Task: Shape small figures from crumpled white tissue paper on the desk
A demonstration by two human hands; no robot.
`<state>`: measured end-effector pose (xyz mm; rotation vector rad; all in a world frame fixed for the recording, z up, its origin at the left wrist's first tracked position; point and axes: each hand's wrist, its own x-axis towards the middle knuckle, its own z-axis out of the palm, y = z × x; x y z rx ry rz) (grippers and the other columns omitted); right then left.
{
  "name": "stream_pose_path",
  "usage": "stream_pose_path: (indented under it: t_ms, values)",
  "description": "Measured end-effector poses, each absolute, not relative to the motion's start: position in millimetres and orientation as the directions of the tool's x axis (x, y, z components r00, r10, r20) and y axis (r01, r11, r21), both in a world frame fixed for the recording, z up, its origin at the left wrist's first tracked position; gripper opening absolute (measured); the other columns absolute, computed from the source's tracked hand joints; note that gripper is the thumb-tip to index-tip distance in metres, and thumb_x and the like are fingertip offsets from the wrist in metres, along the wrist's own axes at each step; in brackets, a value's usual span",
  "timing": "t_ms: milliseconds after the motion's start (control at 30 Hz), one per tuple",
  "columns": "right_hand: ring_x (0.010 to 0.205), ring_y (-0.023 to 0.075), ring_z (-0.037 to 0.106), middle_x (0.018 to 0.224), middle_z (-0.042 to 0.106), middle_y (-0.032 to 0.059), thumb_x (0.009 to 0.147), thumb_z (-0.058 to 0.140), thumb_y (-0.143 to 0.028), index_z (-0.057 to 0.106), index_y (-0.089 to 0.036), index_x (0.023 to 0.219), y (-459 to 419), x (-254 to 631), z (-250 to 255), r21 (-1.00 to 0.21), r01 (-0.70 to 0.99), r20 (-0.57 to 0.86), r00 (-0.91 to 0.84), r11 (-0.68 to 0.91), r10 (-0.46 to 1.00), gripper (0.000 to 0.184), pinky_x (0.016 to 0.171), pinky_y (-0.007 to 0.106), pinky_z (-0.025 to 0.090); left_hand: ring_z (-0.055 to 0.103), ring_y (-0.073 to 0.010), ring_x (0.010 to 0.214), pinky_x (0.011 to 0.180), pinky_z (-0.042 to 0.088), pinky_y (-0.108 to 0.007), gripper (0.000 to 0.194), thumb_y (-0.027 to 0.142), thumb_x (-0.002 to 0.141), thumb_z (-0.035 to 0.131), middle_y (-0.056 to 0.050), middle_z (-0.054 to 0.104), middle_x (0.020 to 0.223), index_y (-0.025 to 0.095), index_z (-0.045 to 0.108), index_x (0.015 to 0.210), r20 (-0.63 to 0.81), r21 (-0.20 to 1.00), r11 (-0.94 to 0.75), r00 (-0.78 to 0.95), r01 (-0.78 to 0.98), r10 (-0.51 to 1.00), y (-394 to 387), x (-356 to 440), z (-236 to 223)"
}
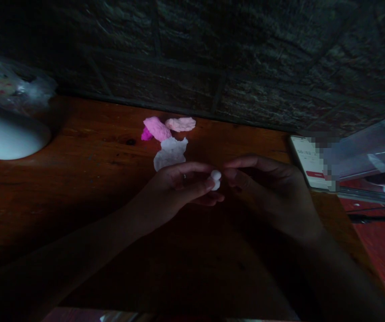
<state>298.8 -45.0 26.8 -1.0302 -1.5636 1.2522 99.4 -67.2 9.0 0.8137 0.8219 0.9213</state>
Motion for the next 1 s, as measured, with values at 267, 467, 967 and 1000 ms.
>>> stream_pose_path:
  t_ms: [267,467,967,1000]
  values:
    - [0.086,0.0142,0.076,0.095,0.081,0.0011,0.089,0.079,-0.015,0.082,-0.024,0.098,-48.1,299.5,24.9,-0.930,0.172,0.252,-0.346,0.326,0.904,0.013,0.074,0.024,0.062,0.078,-0.0139,0.085,0.076,0.062,-0.022,0.015,0.025,0.092,0.079,-0.002,0.080,0.097,0.018,0.075,0.105,-0.213,0.874,0.348,0.375,-0.339,0.902,-67.1,97.9,7.4]
    - [0.083,0.0148,0.074,0.093,0.079,0.0018,0.091,0.077,-0.012,0.082,-0.025,0.101,-48.9,299.9,20.7,-0.781,0.283,0.443,-0.379,0.557,0.813,0.018,0.075,0.027,0.060,0.079,-0.0167,0.084,0.077,0.064,-0.026,0.019,0.027,0.089,0.080,-0.004,0.080,0.097,0.016,0.074,0.104,-0.238,0.887,0.350,0.352,-0.302,0.905,-67.0,98.8,8.6]
    - [0.081,0.0132,0.075,0.095,0.080,0.0000,0.093,0.074,-0.014,0.081,-0.027,0.108,-50.3,301.8,22.4,-0.902,0.157,0.317,-0.392,0.402,0.864,0.021,0.072,0.025,0.061,0.078,-0.0128,0.078,0.070,0.062,-0.020,0.014,0.018,0.087,0.081,-0.001,0.080,0.086,0.015,0.074,0.099,-0.219,0.874,0.339,0.339,-0.349,0.915,-68.0,99.8,11.2]
    - [0.081,0.0130,0.075,0.095,0.080,-0.0003,0.093,0.075,-0.015,0.081,-0.027,0.106,-50.5,301.6,22.1,-0.918,0.141,0.296,-0.383,0.372,0.875,0.020,0.072,0.024,0.062,0.078,-0.0128,0.078,0.070,0.062,-0.020,0.014,0.017,0.087,0.081,-0.001,0.080,0.086,0.015,0.074,0.098,-0.217,0.874,0.337,0.338,-0.350,0.916,-67.9,99.8,11.5]
